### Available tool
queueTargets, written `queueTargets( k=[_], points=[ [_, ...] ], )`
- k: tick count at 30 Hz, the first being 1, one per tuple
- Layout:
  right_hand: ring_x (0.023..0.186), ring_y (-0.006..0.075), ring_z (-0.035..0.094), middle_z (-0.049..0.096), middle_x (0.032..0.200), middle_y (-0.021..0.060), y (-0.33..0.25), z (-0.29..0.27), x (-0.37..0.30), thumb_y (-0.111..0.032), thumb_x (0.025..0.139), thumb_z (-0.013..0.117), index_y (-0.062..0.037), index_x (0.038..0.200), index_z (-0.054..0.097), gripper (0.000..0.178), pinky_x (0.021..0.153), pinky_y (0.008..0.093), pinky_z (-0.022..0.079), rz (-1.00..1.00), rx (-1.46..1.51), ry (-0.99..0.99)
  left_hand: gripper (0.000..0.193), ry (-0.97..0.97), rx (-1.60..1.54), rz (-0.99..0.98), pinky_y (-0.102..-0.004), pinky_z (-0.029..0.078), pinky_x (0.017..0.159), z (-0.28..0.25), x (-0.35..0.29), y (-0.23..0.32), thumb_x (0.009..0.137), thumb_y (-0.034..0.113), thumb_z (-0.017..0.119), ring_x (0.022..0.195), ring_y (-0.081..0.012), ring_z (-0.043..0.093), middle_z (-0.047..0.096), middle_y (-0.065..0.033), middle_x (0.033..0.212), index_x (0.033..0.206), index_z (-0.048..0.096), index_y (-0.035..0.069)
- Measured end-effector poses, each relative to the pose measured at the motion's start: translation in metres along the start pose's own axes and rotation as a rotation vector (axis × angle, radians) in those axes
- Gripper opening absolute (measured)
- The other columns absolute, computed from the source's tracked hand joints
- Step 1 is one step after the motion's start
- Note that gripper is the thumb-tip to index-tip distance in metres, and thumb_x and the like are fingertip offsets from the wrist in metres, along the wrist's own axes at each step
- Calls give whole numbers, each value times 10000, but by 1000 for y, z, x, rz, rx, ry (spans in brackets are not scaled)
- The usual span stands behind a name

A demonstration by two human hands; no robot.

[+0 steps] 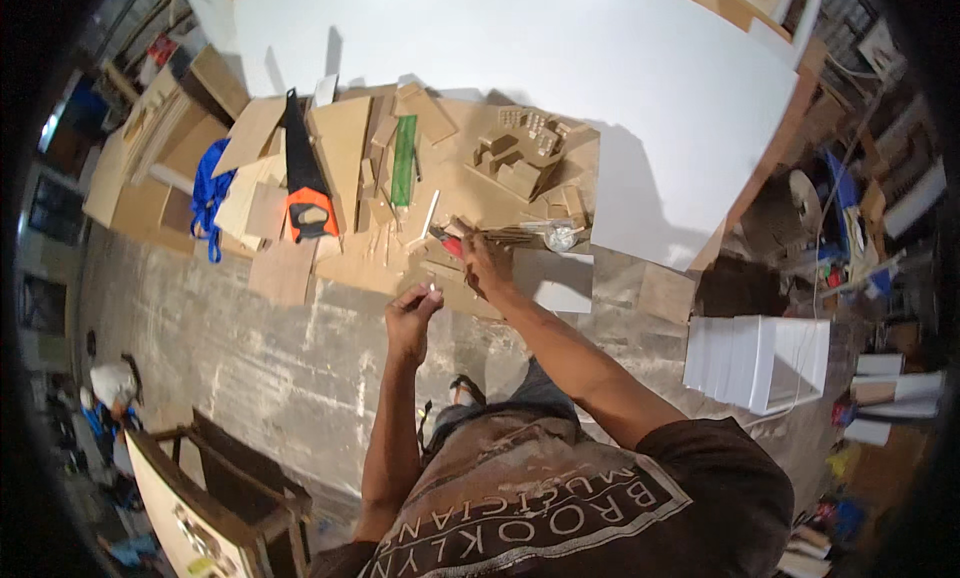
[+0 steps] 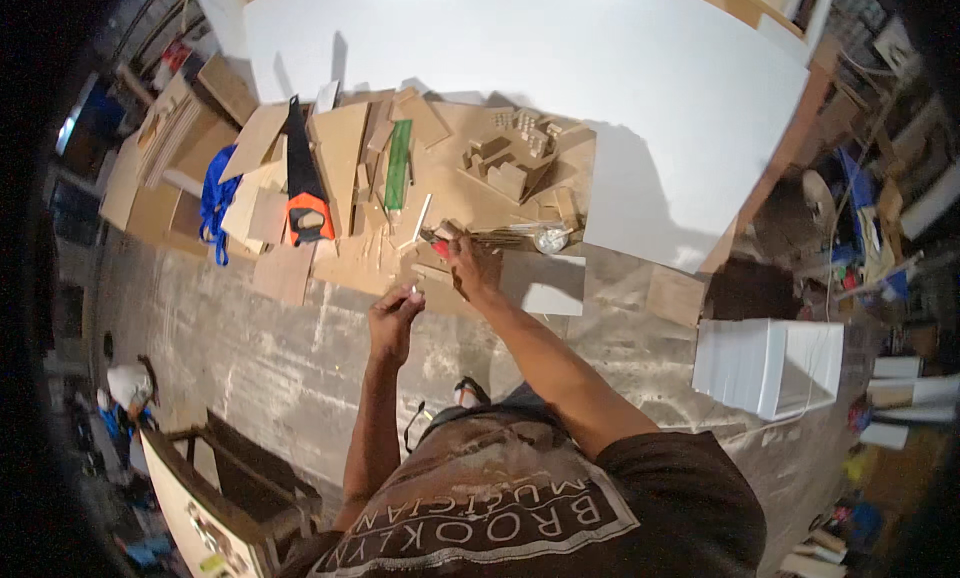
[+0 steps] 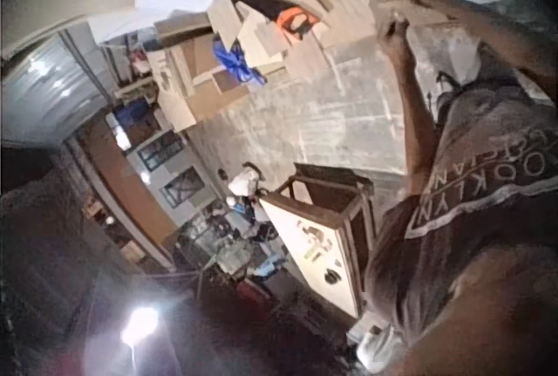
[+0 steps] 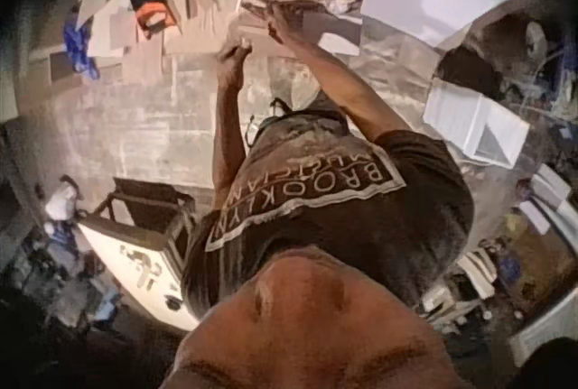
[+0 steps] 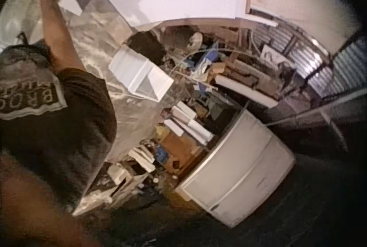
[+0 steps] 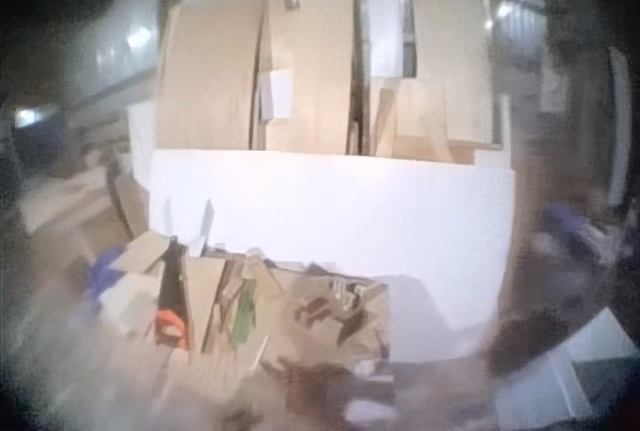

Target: The person assembles a small wooden model by hand, inserting small wooden pieces into pre-cut slots and applying glue using a small applicator.

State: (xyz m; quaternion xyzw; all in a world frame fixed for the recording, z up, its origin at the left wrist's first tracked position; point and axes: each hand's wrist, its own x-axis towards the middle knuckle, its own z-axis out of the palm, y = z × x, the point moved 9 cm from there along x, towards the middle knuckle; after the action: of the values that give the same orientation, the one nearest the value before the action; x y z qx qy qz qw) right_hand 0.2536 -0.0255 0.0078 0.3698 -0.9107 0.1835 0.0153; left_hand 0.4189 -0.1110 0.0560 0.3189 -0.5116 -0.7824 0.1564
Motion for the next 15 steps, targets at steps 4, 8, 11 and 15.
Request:
queueTargets(
  k=[4,8,11,15],
  points=[
    [1075,400,608,610,1208,209,47,-91,-15,-55,819,649,-38,1239,611,422,917,510,477,-27,265,68,227,13,-112,83,-276,546,784,59,0,11,870,-25,695,836,-133,658,707,-51,951,1095,695,5],
    [958,381,631,639,1025,180,145,-186,-27,-26,823,655,-17,1094,659,271,832,459,504,47,219,133,277,29,-156,126,-297,564,784,116,-3,20,867,-29,697,854,-151,678,712,-69,958,1141,672,-1],
    [979,390,630,639,1040,187,195,-188,-30,-33,836,646,-15,1106,654,271,844,469,507,-7,282,17,313,44,-213,96,-314,581,781,148,-2,11,869,-19,702,854,-171,685,714,-91,963,1177,650,-12],
    [975,382,629,635,1056,190,221,-158,-33,-60,885,601,-17,1057,659,186,824,464,519,-63,273,-201,314,39,-290,82,-328,592,768,176,-2,0,873,-24,694,840,-183,692,719,-107,960,1182,635,-10]
  ],
)
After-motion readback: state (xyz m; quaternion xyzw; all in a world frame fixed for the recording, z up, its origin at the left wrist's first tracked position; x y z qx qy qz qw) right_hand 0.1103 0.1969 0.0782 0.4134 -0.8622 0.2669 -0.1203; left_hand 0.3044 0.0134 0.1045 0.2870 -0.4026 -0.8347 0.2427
